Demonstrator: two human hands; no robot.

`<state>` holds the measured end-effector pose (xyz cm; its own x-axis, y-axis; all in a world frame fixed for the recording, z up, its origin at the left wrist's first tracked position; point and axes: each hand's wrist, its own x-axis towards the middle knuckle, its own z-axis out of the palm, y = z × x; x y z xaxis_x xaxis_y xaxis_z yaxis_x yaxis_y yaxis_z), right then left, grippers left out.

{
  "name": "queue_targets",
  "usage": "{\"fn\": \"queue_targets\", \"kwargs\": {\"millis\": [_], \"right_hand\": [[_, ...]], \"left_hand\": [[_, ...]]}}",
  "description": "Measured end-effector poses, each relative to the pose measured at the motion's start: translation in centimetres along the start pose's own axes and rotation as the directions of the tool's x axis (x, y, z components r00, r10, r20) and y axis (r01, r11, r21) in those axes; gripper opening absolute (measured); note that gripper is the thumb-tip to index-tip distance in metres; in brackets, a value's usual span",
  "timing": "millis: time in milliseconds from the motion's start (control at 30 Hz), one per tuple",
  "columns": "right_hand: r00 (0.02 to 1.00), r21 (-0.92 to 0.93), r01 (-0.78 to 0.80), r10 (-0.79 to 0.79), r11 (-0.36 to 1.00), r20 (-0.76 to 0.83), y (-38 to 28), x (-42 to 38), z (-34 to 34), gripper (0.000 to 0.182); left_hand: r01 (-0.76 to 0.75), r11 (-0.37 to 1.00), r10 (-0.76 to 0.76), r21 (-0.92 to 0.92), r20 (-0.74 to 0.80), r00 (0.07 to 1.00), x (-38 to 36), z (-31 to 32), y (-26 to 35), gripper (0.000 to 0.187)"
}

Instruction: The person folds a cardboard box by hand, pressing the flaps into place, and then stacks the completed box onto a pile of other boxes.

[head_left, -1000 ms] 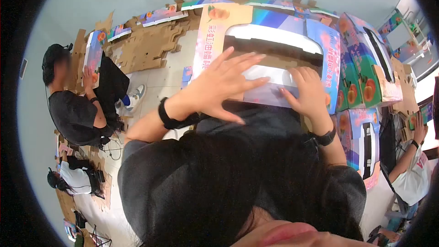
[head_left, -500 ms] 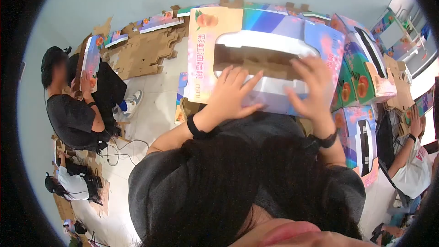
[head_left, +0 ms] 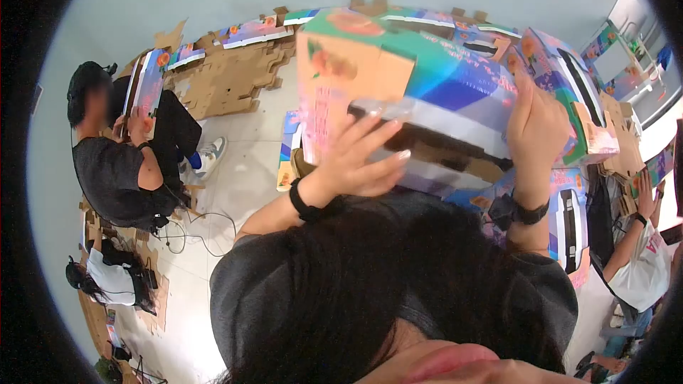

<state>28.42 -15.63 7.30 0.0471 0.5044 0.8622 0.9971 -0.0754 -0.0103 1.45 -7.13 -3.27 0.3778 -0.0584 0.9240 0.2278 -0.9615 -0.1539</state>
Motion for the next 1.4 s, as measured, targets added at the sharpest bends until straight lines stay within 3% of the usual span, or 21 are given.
{"fn": "queue_targets", "kwargs": {"millis": [33,100,167,267,367,467,567,667,767,1000,1300,1400], "right_hand": [[0.997,0.019,0.052,-0.051,0.998,-0.051,0.1,-0.3,-0.1,0.026],[0.989,0.04,0.123,-0.119,0.992,-0.089,0.0,-0.9,-0.8,0.028],[0.987,0.055,0.148,-0.144,0.987,-0.066,-0.8,-1.7,-2.1,0.032],[0.986,0.061,0.168,-0.167,0.984,-0.024,-1.1,-2.8,-3.3,0.036],[0.988,0.085,0.157,-0.155,0.984,-0.019,-0.9,-3.4,-3.4,0.039],[0.986,0.133,0.165,-0.166,0.977,-0.003,-0.7,-3.5,-3.7,0.038],[0.97,0.152,0.196,-0.214,0.969,0.111,-0.9,-2.5,-5.3,0.054],[0.927,0.241,0.184,-0.25,0.953,0.281,-0.3,-1.1,-7.6,0.086],[0.864,0.213,0.286,-0.348,0.934,0.363,-1.4,0.9,-9.0,0.108],[0.837,0.229,0.256,-0.334,0.939,0.434,-1.7,-0.6,-8.1,0.111],[0.855,0.211,0.263,-0.329,0.941,0.4,-1.8,-1.2,-8.0,0.108],[0.858,0.22,0.247,-0.318,0.944,0.403,-1.8,-1.1,-8.1,0.107]], "left_hand": [[-0.049,0.997,0.055,0.058,-0.11,0.992,1.6,-0.6,-0.2,0.052],[0.0,0.988,0.013,0.152,-0.087,0.996,6.4,-3.8,0.3,0.049],[0.086,0.987,-0.092,0.137,0.035,0.995,10.9,-5.5,0.7,0.046],[0.135,0.956,-0.197,0.26,0.228,0.954,13.1,-5.1,0.8,0.055],[0.287,0.895,-0.409,0.341,0.371,0.834,13.2,-4.5,1.1,0.059],[0.242,0.891,-0.398,0.385,0.403,0.824,13.4,-4.5,1.4,0.064],[0.252,0.878,-0.419,0.406,0.399,0.816,13.1,-4.4,1.6,0.066],[0.259,0.885,-0.408,0.386,0.381,0.83,12.8,-4.6,2.0,0.069],[0.268,0.903,-0.386,0.336,0.358,0.85,12.0,-5.0,2.1,0.078],[0.268,0.9,-0.387,0.343,0.348,0.854,11.2,-6.1,4.0,0.095],[0.262,0.89,-0.397,0.373,0.354,0.847,10.6,-6.0,4.2,0.096],[0.304,0.895,-0.424,0.326,0.414,0.805,10.7,-6.2,4.3,0.094]]}}
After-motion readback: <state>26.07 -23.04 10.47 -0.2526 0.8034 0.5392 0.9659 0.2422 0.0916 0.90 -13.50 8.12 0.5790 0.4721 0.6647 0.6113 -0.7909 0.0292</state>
